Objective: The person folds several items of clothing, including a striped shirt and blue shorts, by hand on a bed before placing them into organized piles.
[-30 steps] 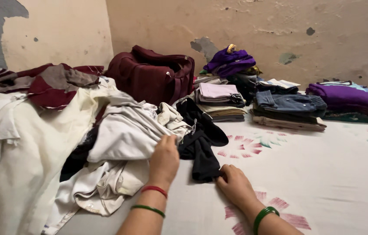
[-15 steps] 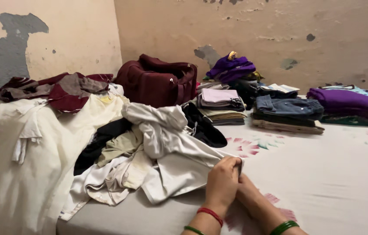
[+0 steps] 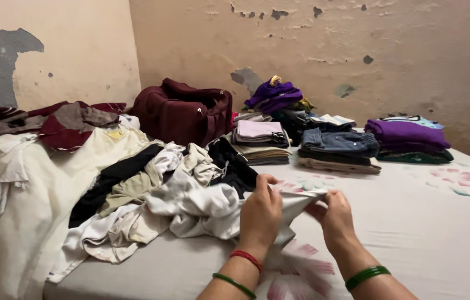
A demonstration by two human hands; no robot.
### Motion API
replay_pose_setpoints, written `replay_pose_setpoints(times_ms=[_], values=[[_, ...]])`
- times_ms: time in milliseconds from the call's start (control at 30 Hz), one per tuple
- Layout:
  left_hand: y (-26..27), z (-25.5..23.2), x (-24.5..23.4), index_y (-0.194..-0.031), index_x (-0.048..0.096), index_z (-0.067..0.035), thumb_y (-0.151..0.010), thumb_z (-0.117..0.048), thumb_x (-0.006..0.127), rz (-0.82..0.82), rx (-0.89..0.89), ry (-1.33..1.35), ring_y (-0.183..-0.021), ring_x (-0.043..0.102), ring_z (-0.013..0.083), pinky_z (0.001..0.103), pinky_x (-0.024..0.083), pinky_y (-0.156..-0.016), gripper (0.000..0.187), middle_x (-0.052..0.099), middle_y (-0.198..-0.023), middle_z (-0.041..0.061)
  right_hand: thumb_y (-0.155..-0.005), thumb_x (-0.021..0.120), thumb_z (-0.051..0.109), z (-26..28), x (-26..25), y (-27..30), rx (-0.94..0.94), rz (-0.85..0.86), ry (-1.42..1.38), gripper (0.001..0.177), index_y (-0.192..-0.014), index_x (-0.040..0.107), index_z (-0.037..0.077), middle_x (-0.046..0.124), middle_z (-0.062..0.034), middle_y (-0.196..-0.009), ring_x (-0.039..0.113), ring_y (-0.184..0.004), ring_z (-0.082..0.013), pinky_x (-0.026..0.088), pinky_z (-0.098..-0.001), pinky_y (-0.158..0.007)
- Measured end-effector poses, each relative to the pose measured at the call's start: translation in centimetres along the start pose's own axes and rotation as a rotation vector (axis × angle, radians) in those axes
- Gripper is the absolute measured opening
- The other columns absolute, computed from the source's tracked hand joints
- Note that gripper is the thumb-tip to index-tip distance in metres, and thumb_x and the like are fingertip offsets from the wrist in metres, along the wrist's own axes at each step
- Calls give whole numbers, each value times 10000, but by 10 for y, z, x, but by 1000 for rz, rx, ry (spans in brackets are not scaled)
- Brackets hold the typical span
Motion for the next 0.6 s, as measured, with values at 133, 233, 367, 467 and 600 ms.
replay_pose_setpoints(times_ms=[133, 233, 367, 467, 600], values=[[7, 6, 4, -1270, 530, -132, -874, -314, 697, 482, -129, -384, -942, 701, 417, 520, 546, -807, 467, 724, -945, 196, -1034, 500, 164, 30, 3, -2, -439, -7, 162, 230, -1214, 521, 23, 644, -148, -1191, 652, -1080, -264, 538, -398, -981], [14, 31, -2, -1126, 685, -197, -837, -145, 632, 555, -265, -513, -1008, 695, 400, 538, 541, -860, 298, 724, -1018, 166, -882, 621, 136, 54, -3, 10, -858, -83, 792, 457, -1318, 532, 31, 559, -213, -1357, 555, -1212, -387, 466, -468, -1007], [-1, 62, -4, -1083, 738, -209, -849, -185, 604, 458, -279, -364, -1017, 691, 392, 504, 521, -901, 270, 721, -1023, 193, -652, 805, 284, 62, -17, 11, -1089, -191, 1403, 591, -1187, 652, 86, 466, -268, -1438, 459, -1293, -448, 405, -561, -1044], [-11, 83, 1, -1068, 740, -158, -810, -136, 538, 256, -254, -91, -1011, 667, 407, 470, 539, -848, 328, 726, -1037, 204, -785, 833, 381, 52, -37, 2, -543, -208, 1580, 271, -924, 744, 166, 525, -113, -1414, 464, -1349, -334, 409, -470, -1086], [-6, 118, 5, -977, 707, -70, -912, -190, 571, 122, -433, 95, -911, 682, 402, 472, 529, -760, 193, 730, -937, 230, -847, 785, 312, 27, -45, -2, -384, -105, 1450, 257, -1017, 720, 131, 595, -117, -1362, 573, -1251, -319, 480, -408, -1068]])
Point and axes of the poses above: each hand's wrist, its own y-axis away from the middle knuckle, its own x-axis out of the palm, z = x × y, the point moved 1 cm from there along -y, towards the middle knuckle
